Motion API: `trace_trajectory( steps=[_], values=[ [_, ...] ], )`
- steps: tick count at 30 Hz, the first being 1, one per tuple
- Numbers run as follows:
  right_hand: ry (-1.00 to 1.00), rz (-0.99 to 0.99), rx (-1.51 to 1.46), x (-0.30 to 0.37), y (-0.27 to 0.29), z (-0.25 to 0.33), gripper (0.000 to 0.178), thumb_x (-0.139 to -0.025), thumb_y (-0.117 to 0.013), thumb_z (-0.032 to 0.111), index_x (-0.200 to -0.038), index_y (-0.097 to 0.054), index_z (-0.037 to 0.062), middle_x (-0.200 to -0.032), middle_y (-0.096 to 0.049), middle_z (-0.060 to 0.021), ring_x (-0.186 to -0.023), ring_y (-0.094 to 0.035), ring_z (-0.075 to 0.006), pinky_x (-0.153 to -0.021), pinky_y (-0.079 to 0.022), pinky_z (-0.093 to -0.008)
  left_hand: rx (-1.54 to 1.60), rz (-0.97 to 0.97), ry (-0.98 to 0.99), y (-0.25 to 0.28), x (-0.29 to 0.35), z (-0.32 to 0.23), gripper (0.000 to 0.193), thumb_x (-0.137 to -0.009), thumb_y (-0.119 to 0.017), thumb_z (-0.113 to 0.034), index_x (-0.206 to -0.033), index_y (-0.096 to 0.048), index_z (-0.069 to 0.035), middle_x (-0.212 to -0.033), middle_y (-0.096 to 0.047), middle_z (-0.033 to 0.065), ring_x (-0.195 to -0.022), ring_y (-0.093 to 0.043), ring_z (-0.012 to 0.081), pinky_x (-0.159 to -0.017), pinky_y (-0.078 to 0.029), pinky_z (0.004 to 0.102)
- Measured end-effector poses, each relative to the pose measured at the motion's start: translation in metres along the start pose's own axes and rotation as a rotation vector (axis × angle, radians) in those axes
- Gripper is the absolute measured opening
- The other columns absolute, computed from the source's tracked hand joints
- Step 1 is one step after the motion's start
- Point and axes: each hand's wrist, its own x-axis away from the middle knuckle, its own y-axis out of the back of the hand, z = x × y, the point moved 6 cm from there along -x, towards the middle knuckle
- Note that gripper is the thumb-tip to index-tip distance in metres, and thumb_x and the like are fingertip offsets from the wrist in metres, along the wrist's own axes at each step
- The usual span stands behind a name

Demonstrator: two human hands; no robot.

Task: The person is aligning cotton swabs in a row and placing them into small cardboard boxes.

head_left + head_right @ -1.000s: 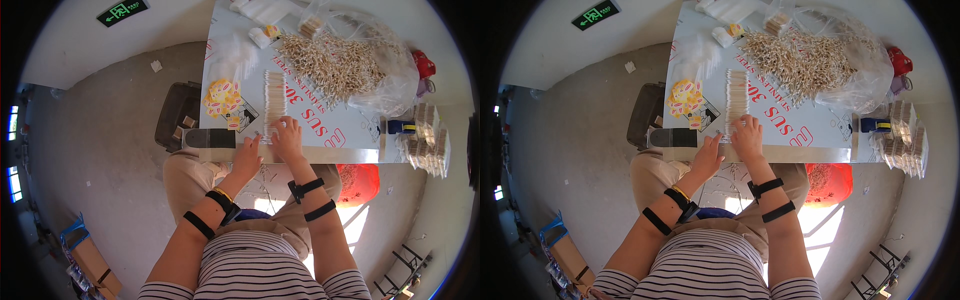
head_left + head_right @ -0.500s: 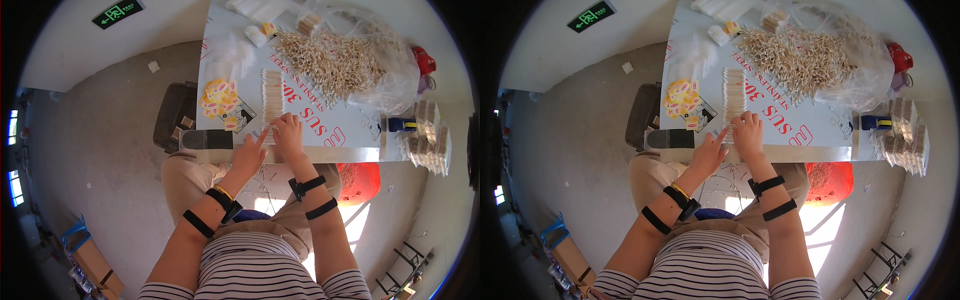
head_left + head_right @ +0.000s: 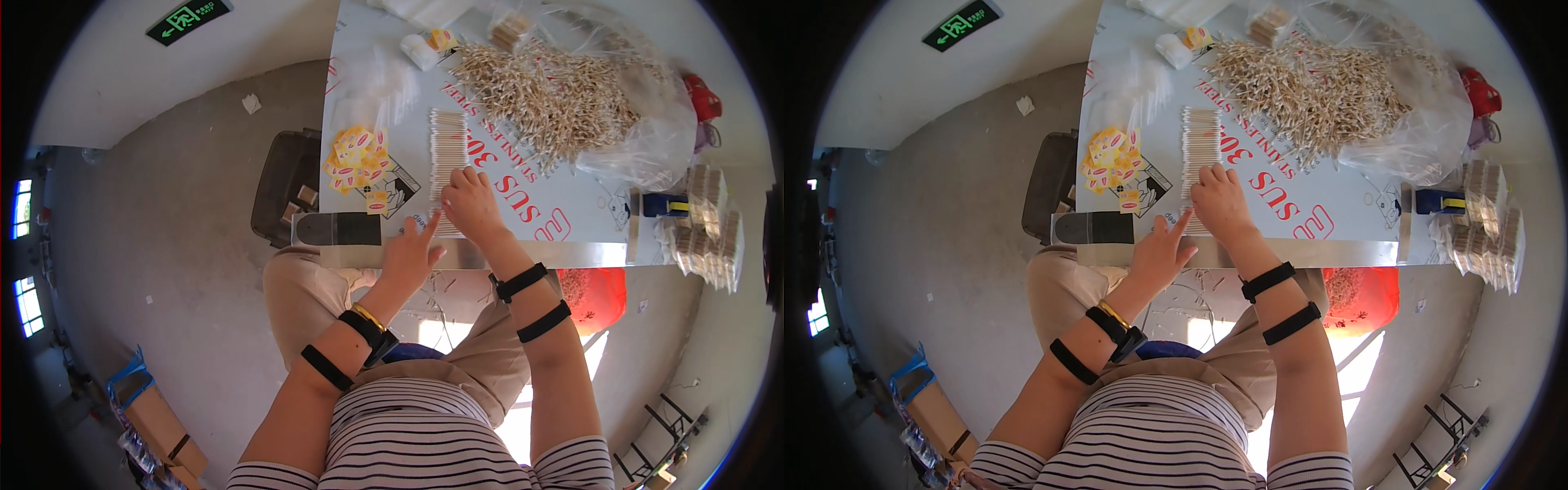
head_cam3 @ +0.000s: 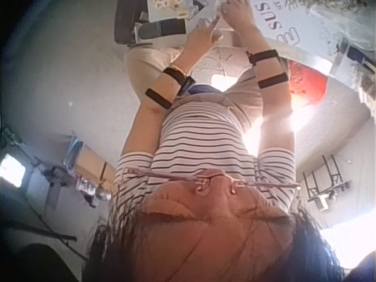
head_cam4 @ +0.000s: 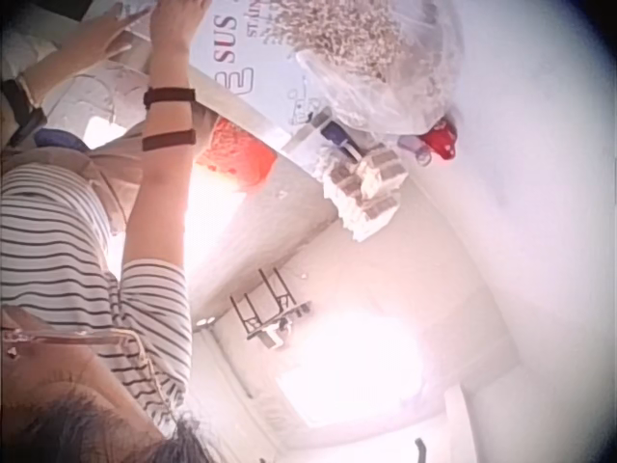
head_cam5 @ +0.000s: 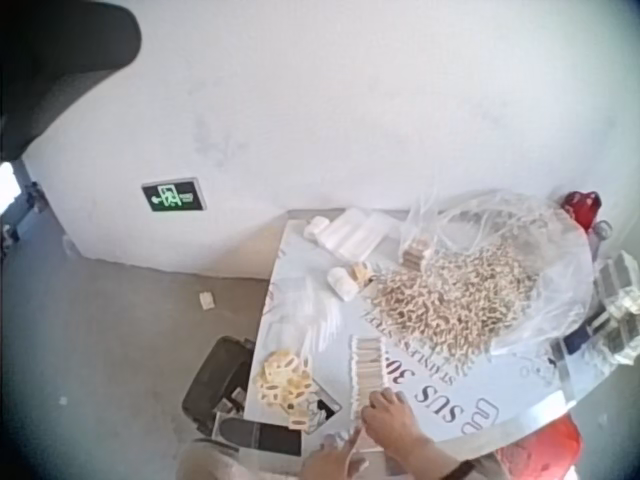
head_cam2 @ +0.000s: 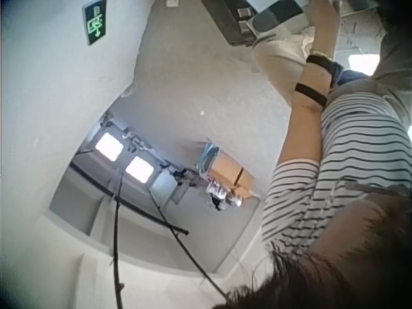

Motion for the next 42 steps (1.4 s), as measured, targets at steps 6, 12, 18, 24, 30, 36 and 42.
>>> trace_trajectory(
  steps=[6,12,18,24,30,36,42],
  values=[
    [0.105,0.088,0.148,-0.005,-0.007,0.005,0.009,-0.075,-0.074,0.012,-0.084,-0.072,0.0123,-0.099,-0.06,-0.0035,-0.105,-0.055,-0.0247,-0.093,-0.044,-0.0394,0.011,-0.017,-0.006,-0.001,0.0,0.0,0.078,-0.095,-0.071,-0.036,-0.162,-0.035,-0.023,-0.111,-0.051,0.0185,-0.077,-0.069,0.0337,-0.067,-0.058,0.0423],
    [0.05,-0.028,0.043,0.002,0.031,0.008,0.012,-0.074,-0.076,0.01,-0.082,-0.069,0.0131,-0.098,-0.06,-0.0038,-0.102,-0.056,-0.0246,-0.093,-0.043,-0.0391,0.036,-0.02,-0.004,0.002,0.002,0.001,0.077,-0.095,-0.071,-0.035,-0.162,-0.034,-0.024,-0.111,-0.052,0.0187,-0.079,-0.069,0.0354,-0.068,-0.058,0.0444],
    [-0.14,-0.093,-0.384,0.036,0.073,0.011,0.011,-0.074,-0.077,0.01,-0.079,-0.068,0.0129,-0.091,-0.061,-0.0036,-0.097,-0.057,-0.0264,-0.086,-0.044,-0.0396,0.782,-0.295,-0.003,0.042,0.013,0.011,0.043,-0.091,-0.078,-0.019,-0.131,-0.064,-0.009,-0.09,-0.054,0.0051,-0.067,-0.053,0.0153,-0.061,-0.046,0.03],
    [-0.104,-0.091,-0.439,0.069,0.121,0.061,0.012,-0.076,-0.077,0.008,-0.084,-0.069,0.0104,-0.087,-0.062,-0.004,-0.092,-0.059,-0.0265,-0.084,-0.045,-0.0399,0.98,-0.263,-0.093,0.083,0.038,-0.022,0.014,-0.09,-0.08,-0.009,-0.098,-0.07,-0.004,-0.088,-0.053,-0.0031,-0.07,-0.042,0.0051,-0.064,-0.037,0.0218],
    [-0.227,-0.179,-0.665,0.11,0.146,0.085,0.014,-0.077,-0.077,0.005,-0.087,-0.068,0.0064,-0.084,-0.068,-0.0071,-0.084,-0.067,-0.0293,-0.081,-0.049,-0.0402,0.983,-0.282,-0.219,0.108,0.076,-0.055,0.011,-0.088,-0.079,-0.005,-0.094,-0.07,-0.004,-0.091,-0.061,0.0005,-0.071,-0.05,0.0083,-0.064,-0.042,0.0237],
    [-0.358,-0.166,-1.079,0.141,0.15,0.099,0.009,-0.091,-0.074,0.007,-0.096,-0.069,0.001,-0.088,-0.073,-0.0068,-0.083,-0.07,-0.0187,-0.075,-0.052,-0.0335,1.201,-0.24,-0.246,0.111,0.098,-0.069,0.005,-0.096,-0.073,-0.004,-0.1,-0.07,-0.003,-0.098,-0.064,0.001,-0.085,-0.058,0.0066,-0.079,-0.046,0.0223],
    [-0.397,-0.257,-1.045,0.166,0.167,0.109,0.007,-0.096,-0.071,0.006,-0.1,-0.07,0.0001,-0.086,-0.072,-0.005,-0.08,-0.063,-0.0122,-0.074,-0.051,-0.0285,1.281,-0.273,-0.27,0.118,0.115,-0.08,0.008,-0.097,-0.073,-0.004,-0.104,-0.07,-0.003,-0.098,-0.063,-0.0002,-0.087,-0.058,0.0054,-0.08,-0.047,0.0223]
  ],
)
